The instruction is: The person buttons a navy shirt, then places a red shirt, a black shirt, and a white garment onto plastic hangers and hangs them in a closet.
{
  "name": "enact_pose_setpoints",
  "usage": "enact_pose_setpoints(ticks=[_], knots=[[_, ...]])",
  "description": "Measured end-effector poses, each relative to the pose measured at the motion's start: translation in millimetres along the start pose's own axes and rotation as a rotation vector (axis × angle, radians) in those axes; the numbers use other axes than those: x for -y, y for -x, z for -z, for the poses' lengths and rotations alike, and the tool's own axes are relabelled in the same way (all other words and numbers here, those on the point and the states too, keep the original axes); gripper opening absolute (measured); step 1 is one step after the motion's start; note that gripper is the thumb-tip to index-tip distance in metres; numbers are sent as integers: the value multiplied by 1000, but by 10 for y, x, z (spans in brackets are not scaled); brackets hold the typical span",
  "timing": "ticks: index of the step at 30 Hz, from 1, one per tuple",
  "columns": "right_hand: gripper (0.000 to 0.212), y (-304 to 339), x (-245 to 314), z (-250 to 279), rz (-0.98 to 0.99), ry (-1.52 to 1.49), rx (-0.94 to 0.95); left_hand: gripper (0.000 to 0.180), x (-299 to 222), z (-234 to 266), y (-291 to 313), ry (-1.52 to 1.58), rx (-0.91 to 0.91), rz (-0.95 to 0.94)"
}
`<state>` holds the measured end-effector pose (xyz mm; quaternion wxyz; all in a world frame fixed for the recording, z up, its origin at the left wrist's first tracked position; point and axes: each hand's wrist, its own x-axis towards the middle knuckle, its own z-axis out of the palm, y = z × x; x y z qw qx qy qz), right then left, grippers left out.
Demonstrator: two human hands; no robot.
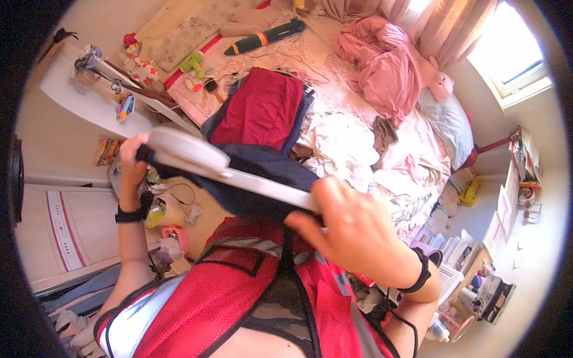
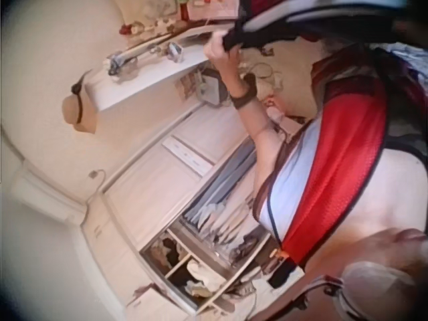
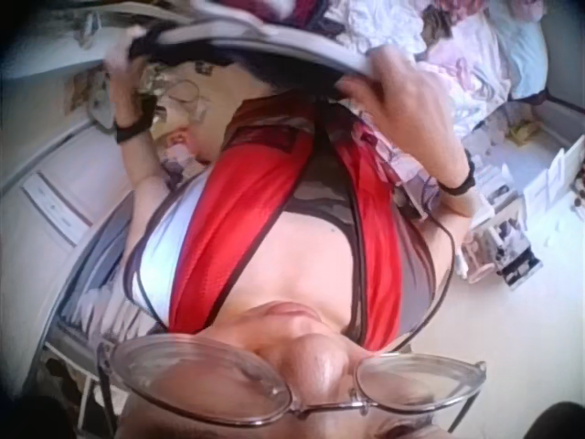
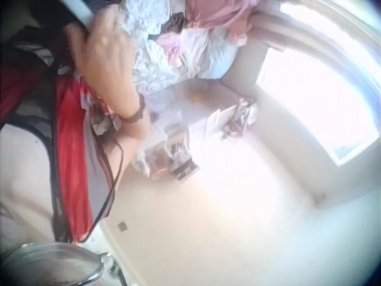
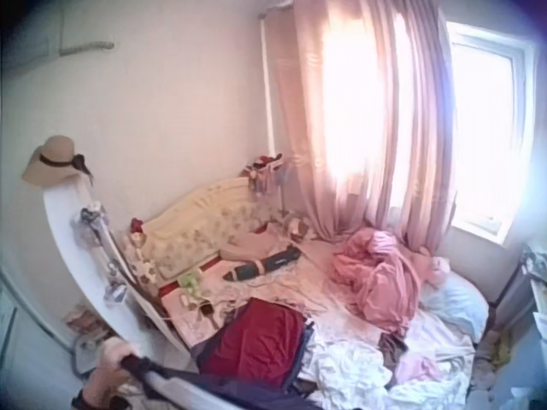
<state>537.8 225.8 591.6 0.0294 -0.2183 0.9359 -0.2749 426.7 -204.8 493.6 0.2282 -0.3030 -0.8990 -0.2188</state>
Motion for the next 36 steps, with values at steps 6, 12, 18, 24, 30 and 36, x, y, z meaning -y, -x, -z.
enact_pose_setpoints(ticks=[6,12,18,24,30,36], knots=[[21,-511,5,-382,379,-70,158,8,13,630,409,-74,-31,192],[18,-1075,135,-612,468,-217,136,21,439,1015,632,-85,-13,377],[15,-1729,-54,-1023,334,-224,153,56,840,581,-93,218,435,683],[11,-2609,-326,-1592,205,-142,235,63,1315,-435,-1042,400,799,218],[13,-3461,-828,-2296,143,-14,280,26,2005,-1421,-932,559,658,360],[23,-4365,-1422,-2618,34,-362,452,19,2682,-2087,-658,595,556,435]])
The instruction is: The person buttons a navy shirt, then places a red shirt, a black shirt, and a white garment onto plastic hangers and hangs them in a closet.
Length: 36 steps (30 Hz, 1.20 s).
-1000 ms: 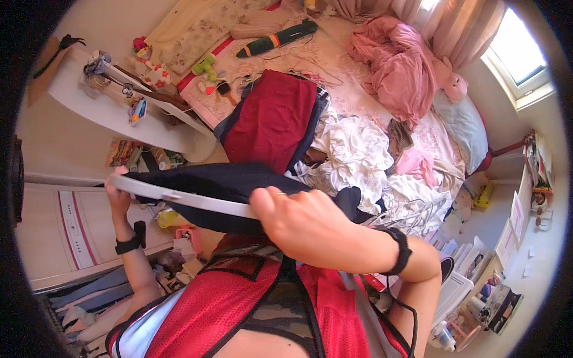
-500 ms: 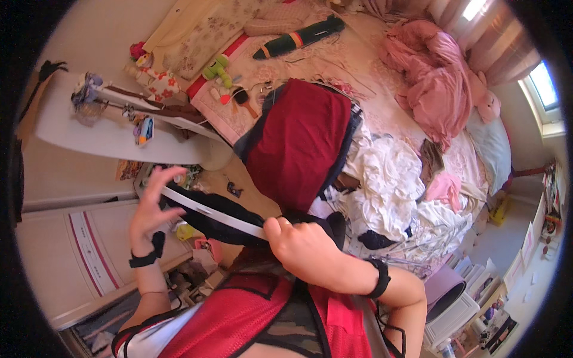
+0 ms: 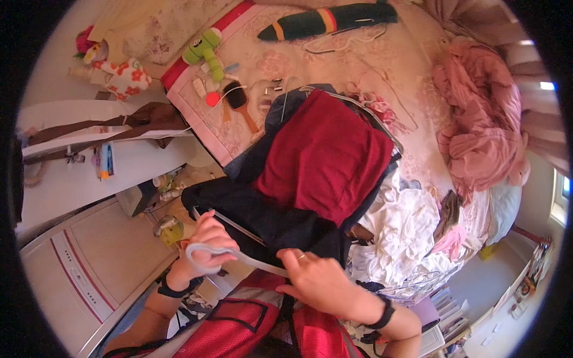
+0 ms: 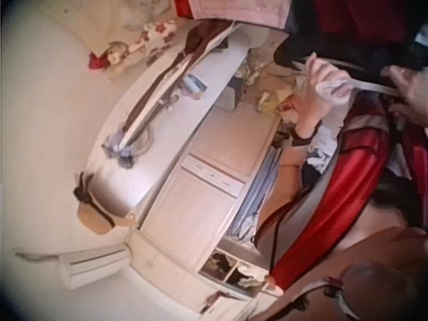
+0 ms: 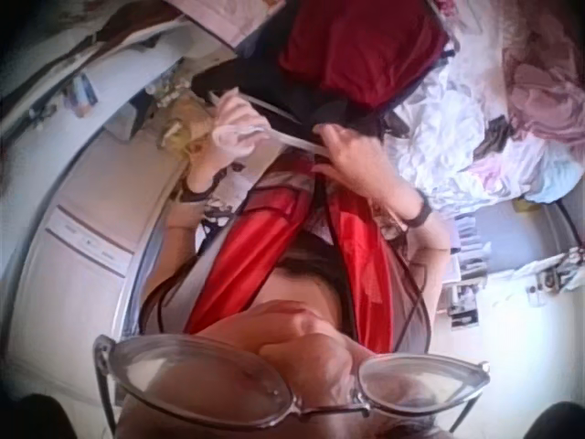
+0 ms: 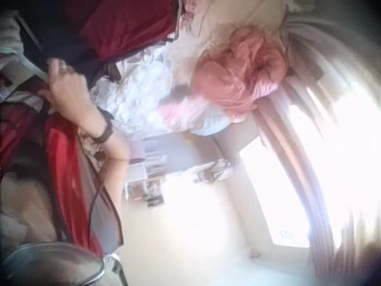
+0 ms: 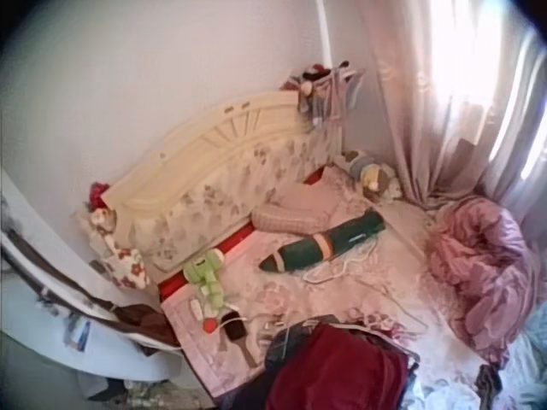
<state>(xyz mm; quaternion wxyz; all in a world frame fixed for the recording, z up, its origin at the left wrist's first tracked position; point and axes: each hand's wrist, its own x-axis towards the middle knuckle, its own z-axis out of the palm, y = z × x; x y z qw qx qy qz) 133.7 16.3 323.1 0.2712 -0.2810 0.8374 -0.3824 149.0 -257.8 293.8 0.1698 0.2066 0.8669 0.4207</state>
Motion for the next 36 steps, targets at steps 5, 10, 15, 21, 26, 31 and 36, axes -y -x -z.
enact_pose_setpoints(ticks=[5,10,15,21,26,31,36], knots=[[22,-1500,-1040,288,-141,-53,-152,22,423,0,-79,3,-17,112],[18,-3134,-2653,-624,-306,262,-435,24,664,-16,-84,70,-79,124],[29,-3990,-2997,-1239,-318,257,-512,28,643,7,134,89,23,189],[55,-4411,-3134,-1658,-447,291,-454,27,678,-20,172,146,38,340],[55,-4370,-3147,-1567,-591,176,-323,32,748,-115,255,206,1,328],[42,-4022,-3028,-1323,-487,48,-354,31,810,-174,151,102,-7,202],[27,-3250,-2273,-820,103,-1256,-137,30,728,-187,63,73,87,173]])
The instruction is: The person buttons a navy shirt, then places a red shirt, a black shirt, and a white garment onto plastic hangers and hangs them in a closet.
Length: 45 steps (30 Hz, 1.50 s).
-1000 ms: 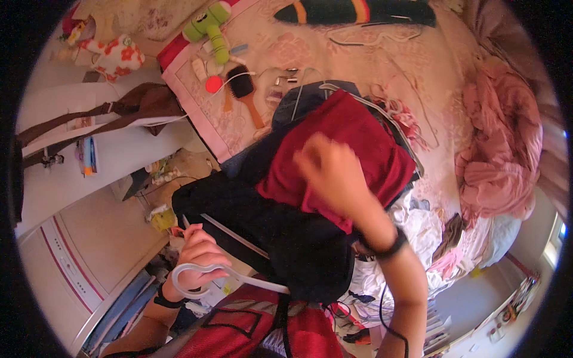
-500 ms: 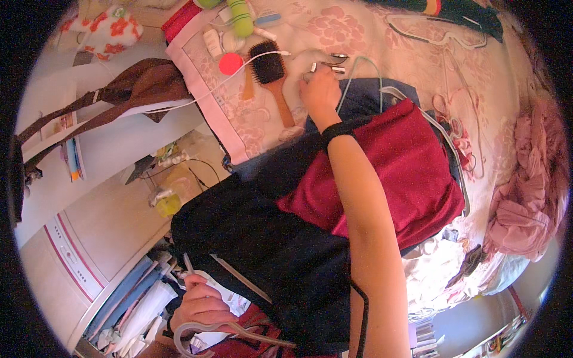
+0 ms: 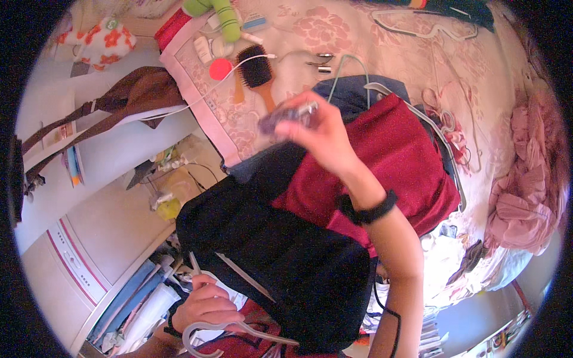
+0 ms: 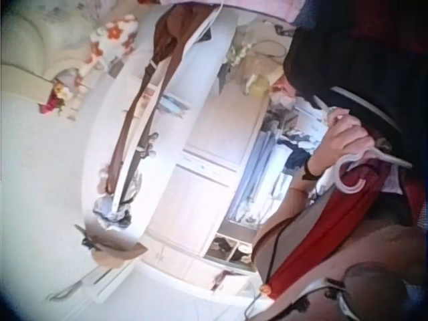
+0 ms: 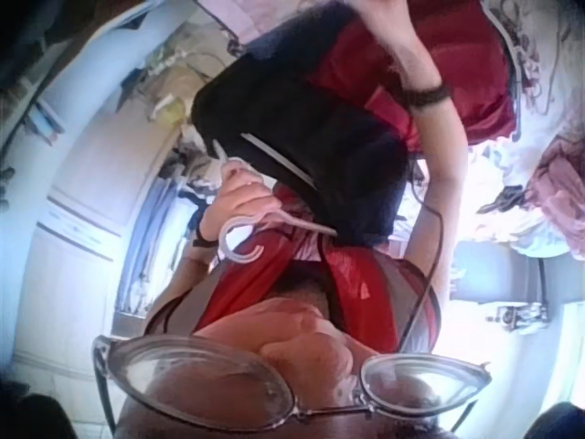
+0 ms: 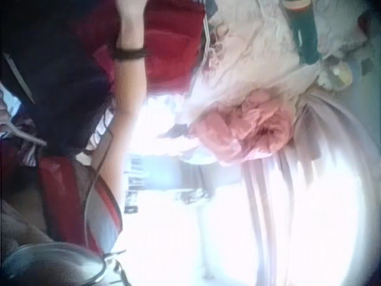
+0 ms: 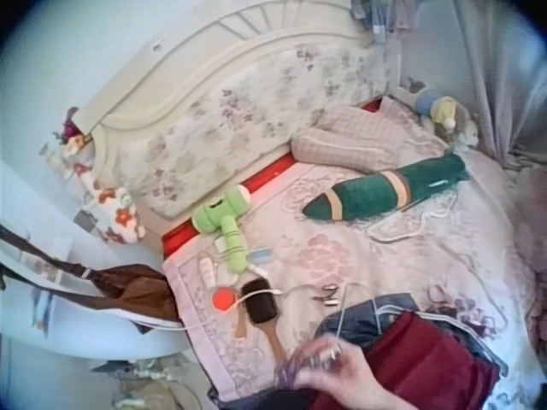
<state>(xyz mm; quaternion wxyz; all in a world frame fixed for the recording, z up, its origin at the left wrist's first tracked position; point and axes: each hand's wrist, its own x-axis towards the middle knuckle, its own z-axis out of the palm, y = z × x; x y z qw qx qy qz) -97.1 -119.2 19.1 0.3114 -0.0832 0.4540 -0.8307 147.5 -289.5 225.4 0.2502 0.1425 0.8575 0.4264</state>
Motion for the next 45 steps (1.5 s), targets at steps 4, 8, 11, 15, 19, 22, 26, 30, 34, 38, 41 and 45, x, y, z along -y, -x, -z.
enact_pose_setpoints(ticks=[4,8,11,15,19,22,26,30,34,38,41,45], knots=[[30,568,709,-271,-78,-448,339,31,-83,-38,-162,-19,15,-46],[33,1032,1066,-285,-114,-641,546,25,-264,-45,-281,-41,40,-98],[39,1346,1278,-316,-154,-814,593,24,-398,-75,-359,-10,39,-89],[41,1677,1471,-330,-167,-871,563,27,-528,-129,-471,26,58,-149],[43,1907,1642,-317,-201,-915,599,25,-603,-165,-468,-29,67,-188],[42,1987,1762,-273,-228,-664,382,25,-649,-150,-449,-38,69,-156],[25,2110,1391,120,-364,43,-62,17,-754,-93,-453,-43,97,-159],[45,2380,855,503,-623,86,-265,17,-850,-43,-416,-55,66,-146],[52,2398,525,455,-683,182,-522,16,-904,-11,-446,-51,70,-134],[46,2395,32,587,-769,190,-486,17,-857,-15,-445,-28,88,-124],[46,2311,-11,528,-783,93,-533,19,-927,-42,-473,-68,113,-143],[44,2354,-258,657,-730,37,-521,18,-898,-43,-447,-69,139,-140]])
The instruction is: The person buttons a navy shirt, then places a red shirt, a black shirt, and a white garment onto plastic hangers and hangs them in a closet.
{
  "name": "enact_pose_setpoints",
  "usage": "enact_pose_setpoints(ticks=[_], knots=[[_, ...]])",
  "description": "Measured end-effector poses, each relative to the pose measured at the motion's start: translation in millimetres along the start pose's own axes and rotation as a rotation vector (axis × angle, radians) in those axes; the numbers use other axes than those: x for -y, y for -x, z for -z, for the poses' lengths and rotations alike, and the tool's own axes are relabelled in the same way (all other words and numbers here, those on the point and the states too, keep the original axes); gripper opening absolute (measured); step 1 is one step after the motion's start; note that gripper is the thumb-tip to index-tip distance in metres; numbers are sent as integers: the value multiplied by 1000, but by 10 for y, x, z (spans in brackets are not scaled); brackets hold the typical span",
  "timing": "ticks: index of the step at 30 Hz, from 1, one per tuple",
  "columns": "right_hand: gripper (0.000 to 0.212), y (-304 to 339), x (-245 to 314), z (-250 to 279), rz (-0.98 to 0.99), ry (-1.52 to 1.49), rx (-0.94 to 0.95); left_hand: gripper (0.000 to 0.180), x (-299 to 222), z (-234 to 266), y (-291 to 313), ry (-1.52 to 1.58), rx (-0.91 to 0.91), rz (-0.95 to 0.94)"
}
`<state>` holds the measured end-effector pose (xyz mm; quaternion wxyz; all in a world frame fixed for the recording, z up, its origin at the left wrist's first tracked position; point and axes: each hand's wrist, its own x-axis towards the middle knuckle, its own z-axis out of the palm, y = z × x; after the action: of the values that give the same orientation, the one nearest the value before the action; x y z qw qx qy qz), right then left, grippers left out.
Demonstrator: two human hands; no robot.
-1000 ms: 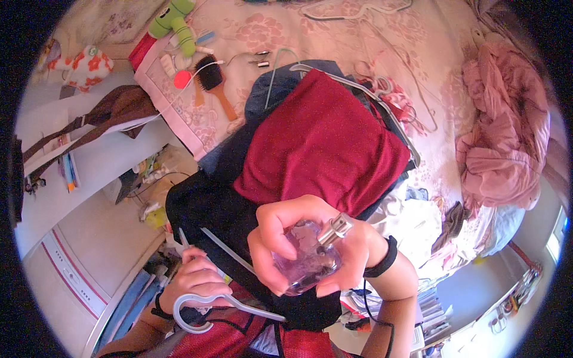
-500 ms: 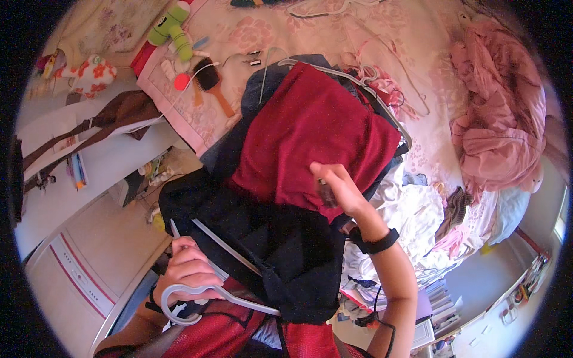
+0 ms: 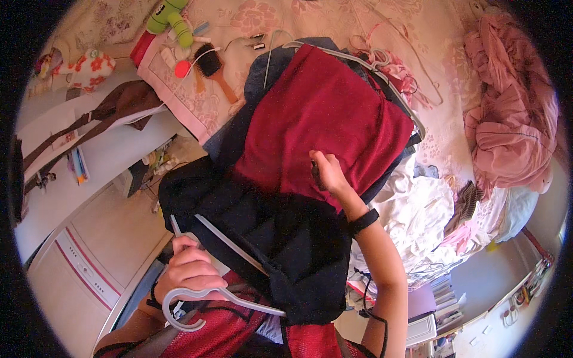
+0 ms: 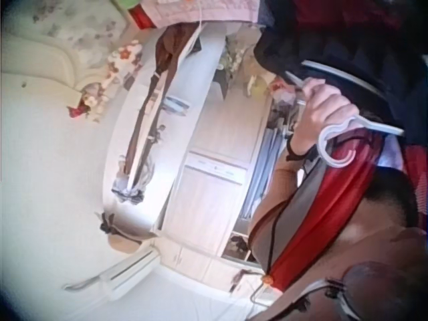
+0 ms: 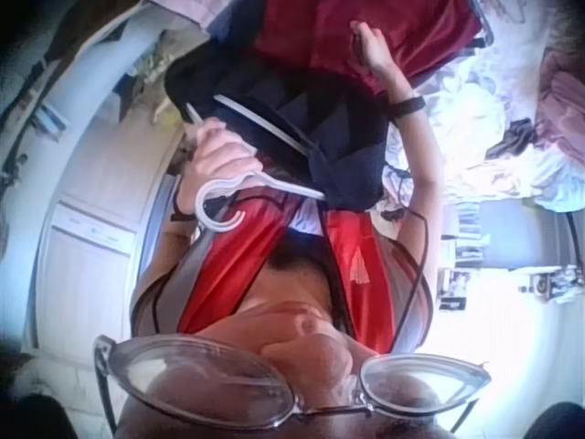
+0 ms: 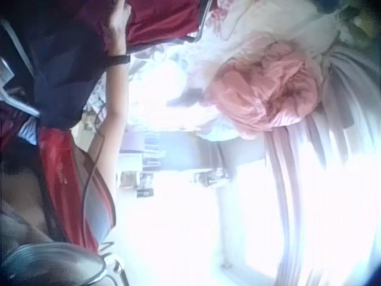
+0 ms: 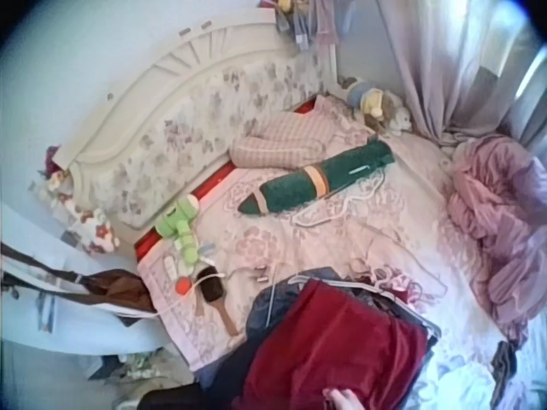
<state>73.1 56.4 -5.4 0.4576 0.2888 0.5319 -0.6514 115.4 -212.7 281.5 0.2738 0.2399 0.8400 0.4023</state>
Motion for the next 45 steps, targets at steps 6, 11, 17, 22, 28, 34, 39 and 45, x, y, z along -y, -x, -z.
enact_pose_setpoints(ticks=[6,11,17,22,28,34,39,45], knots=[[41,363,-534,254,-36,248,-154,16,18,-10,30,8,-14,-13],[41,490,-356,763,88,70,-559,17,-101,1,33,-2,-16,1],[41,695,-373,1077,200,-134,-674,15,-207,64,1,-41,-28,20],[45,1130,-816,1299,131,-155,-732,16,-229,68,-82,-61,-3,-18],[41,1126,-531,1044,485,357,-987,21,-251,39,-319,-41,41,-62],[36,574,385,764,744,728,-989,15,-247,1,-340,-34,67,-59],[53,233,874,402,635,819,-810,16,-197,4,-361,-36,48,-54],[55,-624,860,-188,351,537,-23,23,-34,-48,-328,-23,5,-60]])
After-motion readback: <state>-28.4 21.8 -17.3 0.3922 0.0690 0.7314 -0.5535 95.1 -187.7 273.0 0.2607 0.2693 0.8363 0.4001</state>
